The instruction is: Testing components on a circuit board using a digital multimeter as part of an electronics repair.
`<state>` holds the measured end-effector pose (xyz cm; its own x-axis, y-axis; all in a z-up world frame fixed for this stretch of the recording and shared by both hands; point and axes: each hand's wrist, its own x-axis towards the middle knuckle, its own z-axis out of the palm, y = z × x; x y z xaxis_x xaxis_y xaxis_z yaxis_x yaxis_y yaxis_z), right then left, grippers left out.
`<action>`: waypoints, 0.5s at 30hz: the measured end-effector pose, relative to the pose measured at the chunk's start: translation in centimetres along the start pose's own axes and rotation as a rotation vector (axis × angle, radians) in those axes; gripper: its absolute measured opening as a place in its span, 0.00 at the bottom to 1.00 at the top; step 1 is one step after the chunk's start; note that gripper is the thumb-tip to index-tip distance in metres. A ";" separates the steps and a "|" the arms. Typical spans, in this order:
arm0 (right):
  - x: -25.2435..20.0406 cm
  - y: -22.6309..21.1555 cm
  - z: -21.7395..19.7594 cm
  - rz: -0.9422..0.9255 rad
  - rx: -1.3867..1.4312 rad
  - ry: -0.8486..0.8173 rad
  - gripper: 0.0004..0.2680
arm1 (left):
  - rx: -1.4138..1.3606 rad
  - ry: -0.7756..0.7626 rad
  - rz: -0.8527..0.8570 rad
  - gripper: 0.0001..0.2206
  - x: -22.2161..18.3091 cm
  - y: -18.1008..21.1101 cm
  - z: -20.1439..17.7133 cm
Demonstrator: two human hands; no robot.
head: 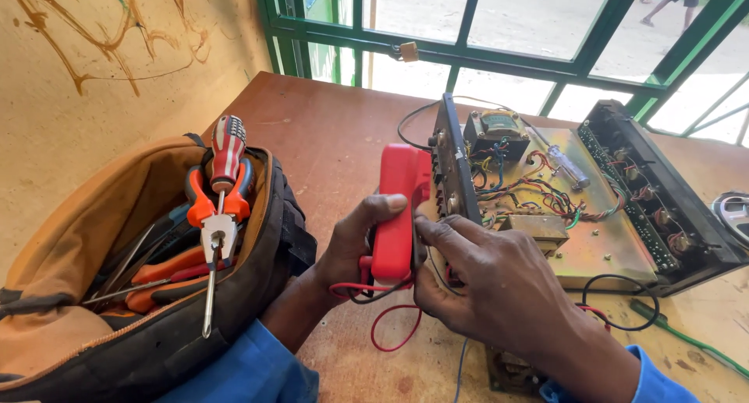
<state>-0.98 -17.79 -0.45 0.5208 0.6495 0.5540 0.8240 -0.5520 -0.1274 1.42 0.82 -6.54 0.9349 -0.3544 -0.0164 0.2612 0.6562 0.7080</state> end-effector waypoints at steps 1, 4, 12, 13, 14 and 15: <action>0.0 -0.3 0.2 0.033 -0.052 0.008 0.17 | 0.031 -0.010 0.057 0.16 -0.1 0.2 0.1; 0.6 1.5 -0.2 0.129 0.019 0.071 0.10 | -0.022 -0.106 0.116 0.18 0.0 0.5 0.0; 0.8 0.7 -1.6 0.335 0.016 0.074 0.11 | 0.264 0.377 0.367 0.34 -1.3 2.9 4.2; 0.7 0.2 -1.8 0.305 0.013 0.079 0.10 | 0.334 0.512 0.334 0.36 -1.6 3.3 4.8; 0.9 -0.6 -1.8 0.302 0.013 0.081 0.10 | 0.335 0.513 0.337 0.36 -1.3 3.0 4.5; 1.1 -1.3 -1.8 0.400 0.083 -0.068 0.14 | 0.325 0.587 0.370 0.31 -1.0 2.8 4.2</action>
<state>-1.93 -17.34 1.82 0.8147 0.4270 0.3924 0.5676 -0.7258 -0.3887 0.18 0.22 -1.58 0.9458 0.3216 -0.0456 -0.0928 0.4021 0.9109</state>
